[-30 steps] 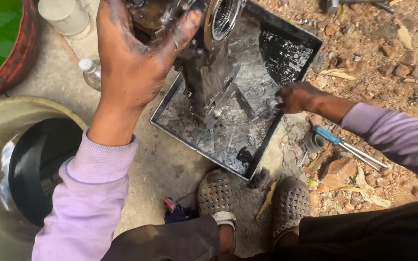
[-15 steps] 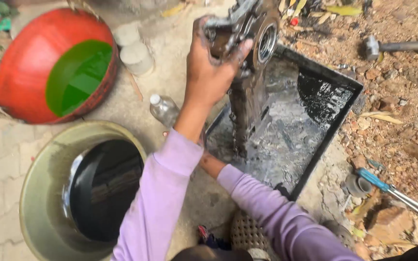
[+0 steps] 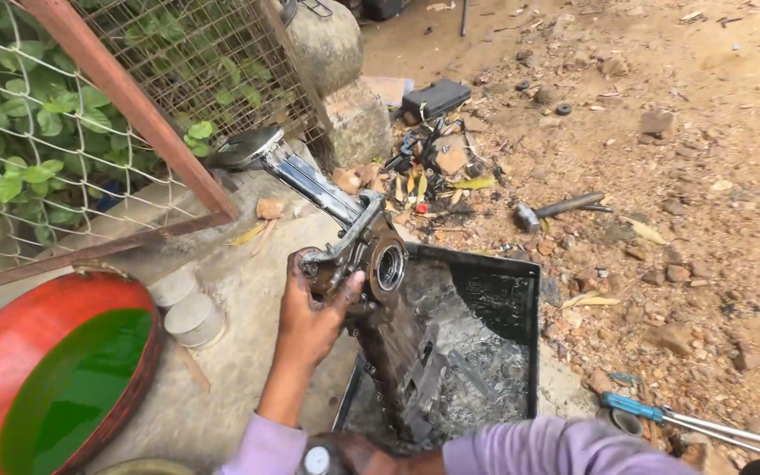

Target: Cleaning and inspecting a mechanical engine component using a metal strip and solvent.

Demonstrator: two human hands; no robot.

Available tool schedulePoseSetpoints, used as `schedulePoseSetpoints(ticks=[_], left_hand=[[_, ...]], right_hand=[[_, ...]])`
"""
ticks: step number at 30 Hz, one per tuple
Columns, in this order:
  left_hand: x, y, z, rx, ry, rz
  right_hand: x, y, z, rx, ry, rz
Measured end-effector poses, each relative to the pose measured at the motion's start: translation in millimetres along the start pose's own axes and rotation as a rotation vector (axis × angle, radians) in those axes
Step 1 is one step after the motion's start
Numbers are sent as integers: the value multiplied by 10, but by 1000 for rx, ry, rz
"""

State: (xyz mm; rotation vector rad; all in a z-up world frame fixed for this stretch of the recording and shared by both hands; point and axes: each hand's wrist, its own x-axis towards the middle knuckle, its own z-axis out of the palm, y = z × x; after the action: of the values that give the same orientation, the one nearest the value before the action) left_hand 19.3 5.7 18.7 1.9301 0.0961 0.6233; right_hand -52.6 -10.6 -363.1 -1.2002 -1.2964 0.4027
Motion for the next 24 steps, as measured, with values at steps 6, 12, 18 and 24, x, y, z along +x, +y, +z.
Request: schedulePoseSetpoints(ticks=[6, 12, 18, 24], left_hand=[[70, -99, -10, -20, -34, -44], [17, 35, -27, -137, -67, -42], [-168, -39, 123, -128, -10, 140], [-317, 211, 357, -14, 125, 220]], right_hand=[[-544, -1898, -1261, 363, -168, -356], [-547, -3065, -2829, 209, -309, 733], [392, -4297, -3687, -840, -364, 998], [1068, -5012, -3422, -1857, -740, 1114]])
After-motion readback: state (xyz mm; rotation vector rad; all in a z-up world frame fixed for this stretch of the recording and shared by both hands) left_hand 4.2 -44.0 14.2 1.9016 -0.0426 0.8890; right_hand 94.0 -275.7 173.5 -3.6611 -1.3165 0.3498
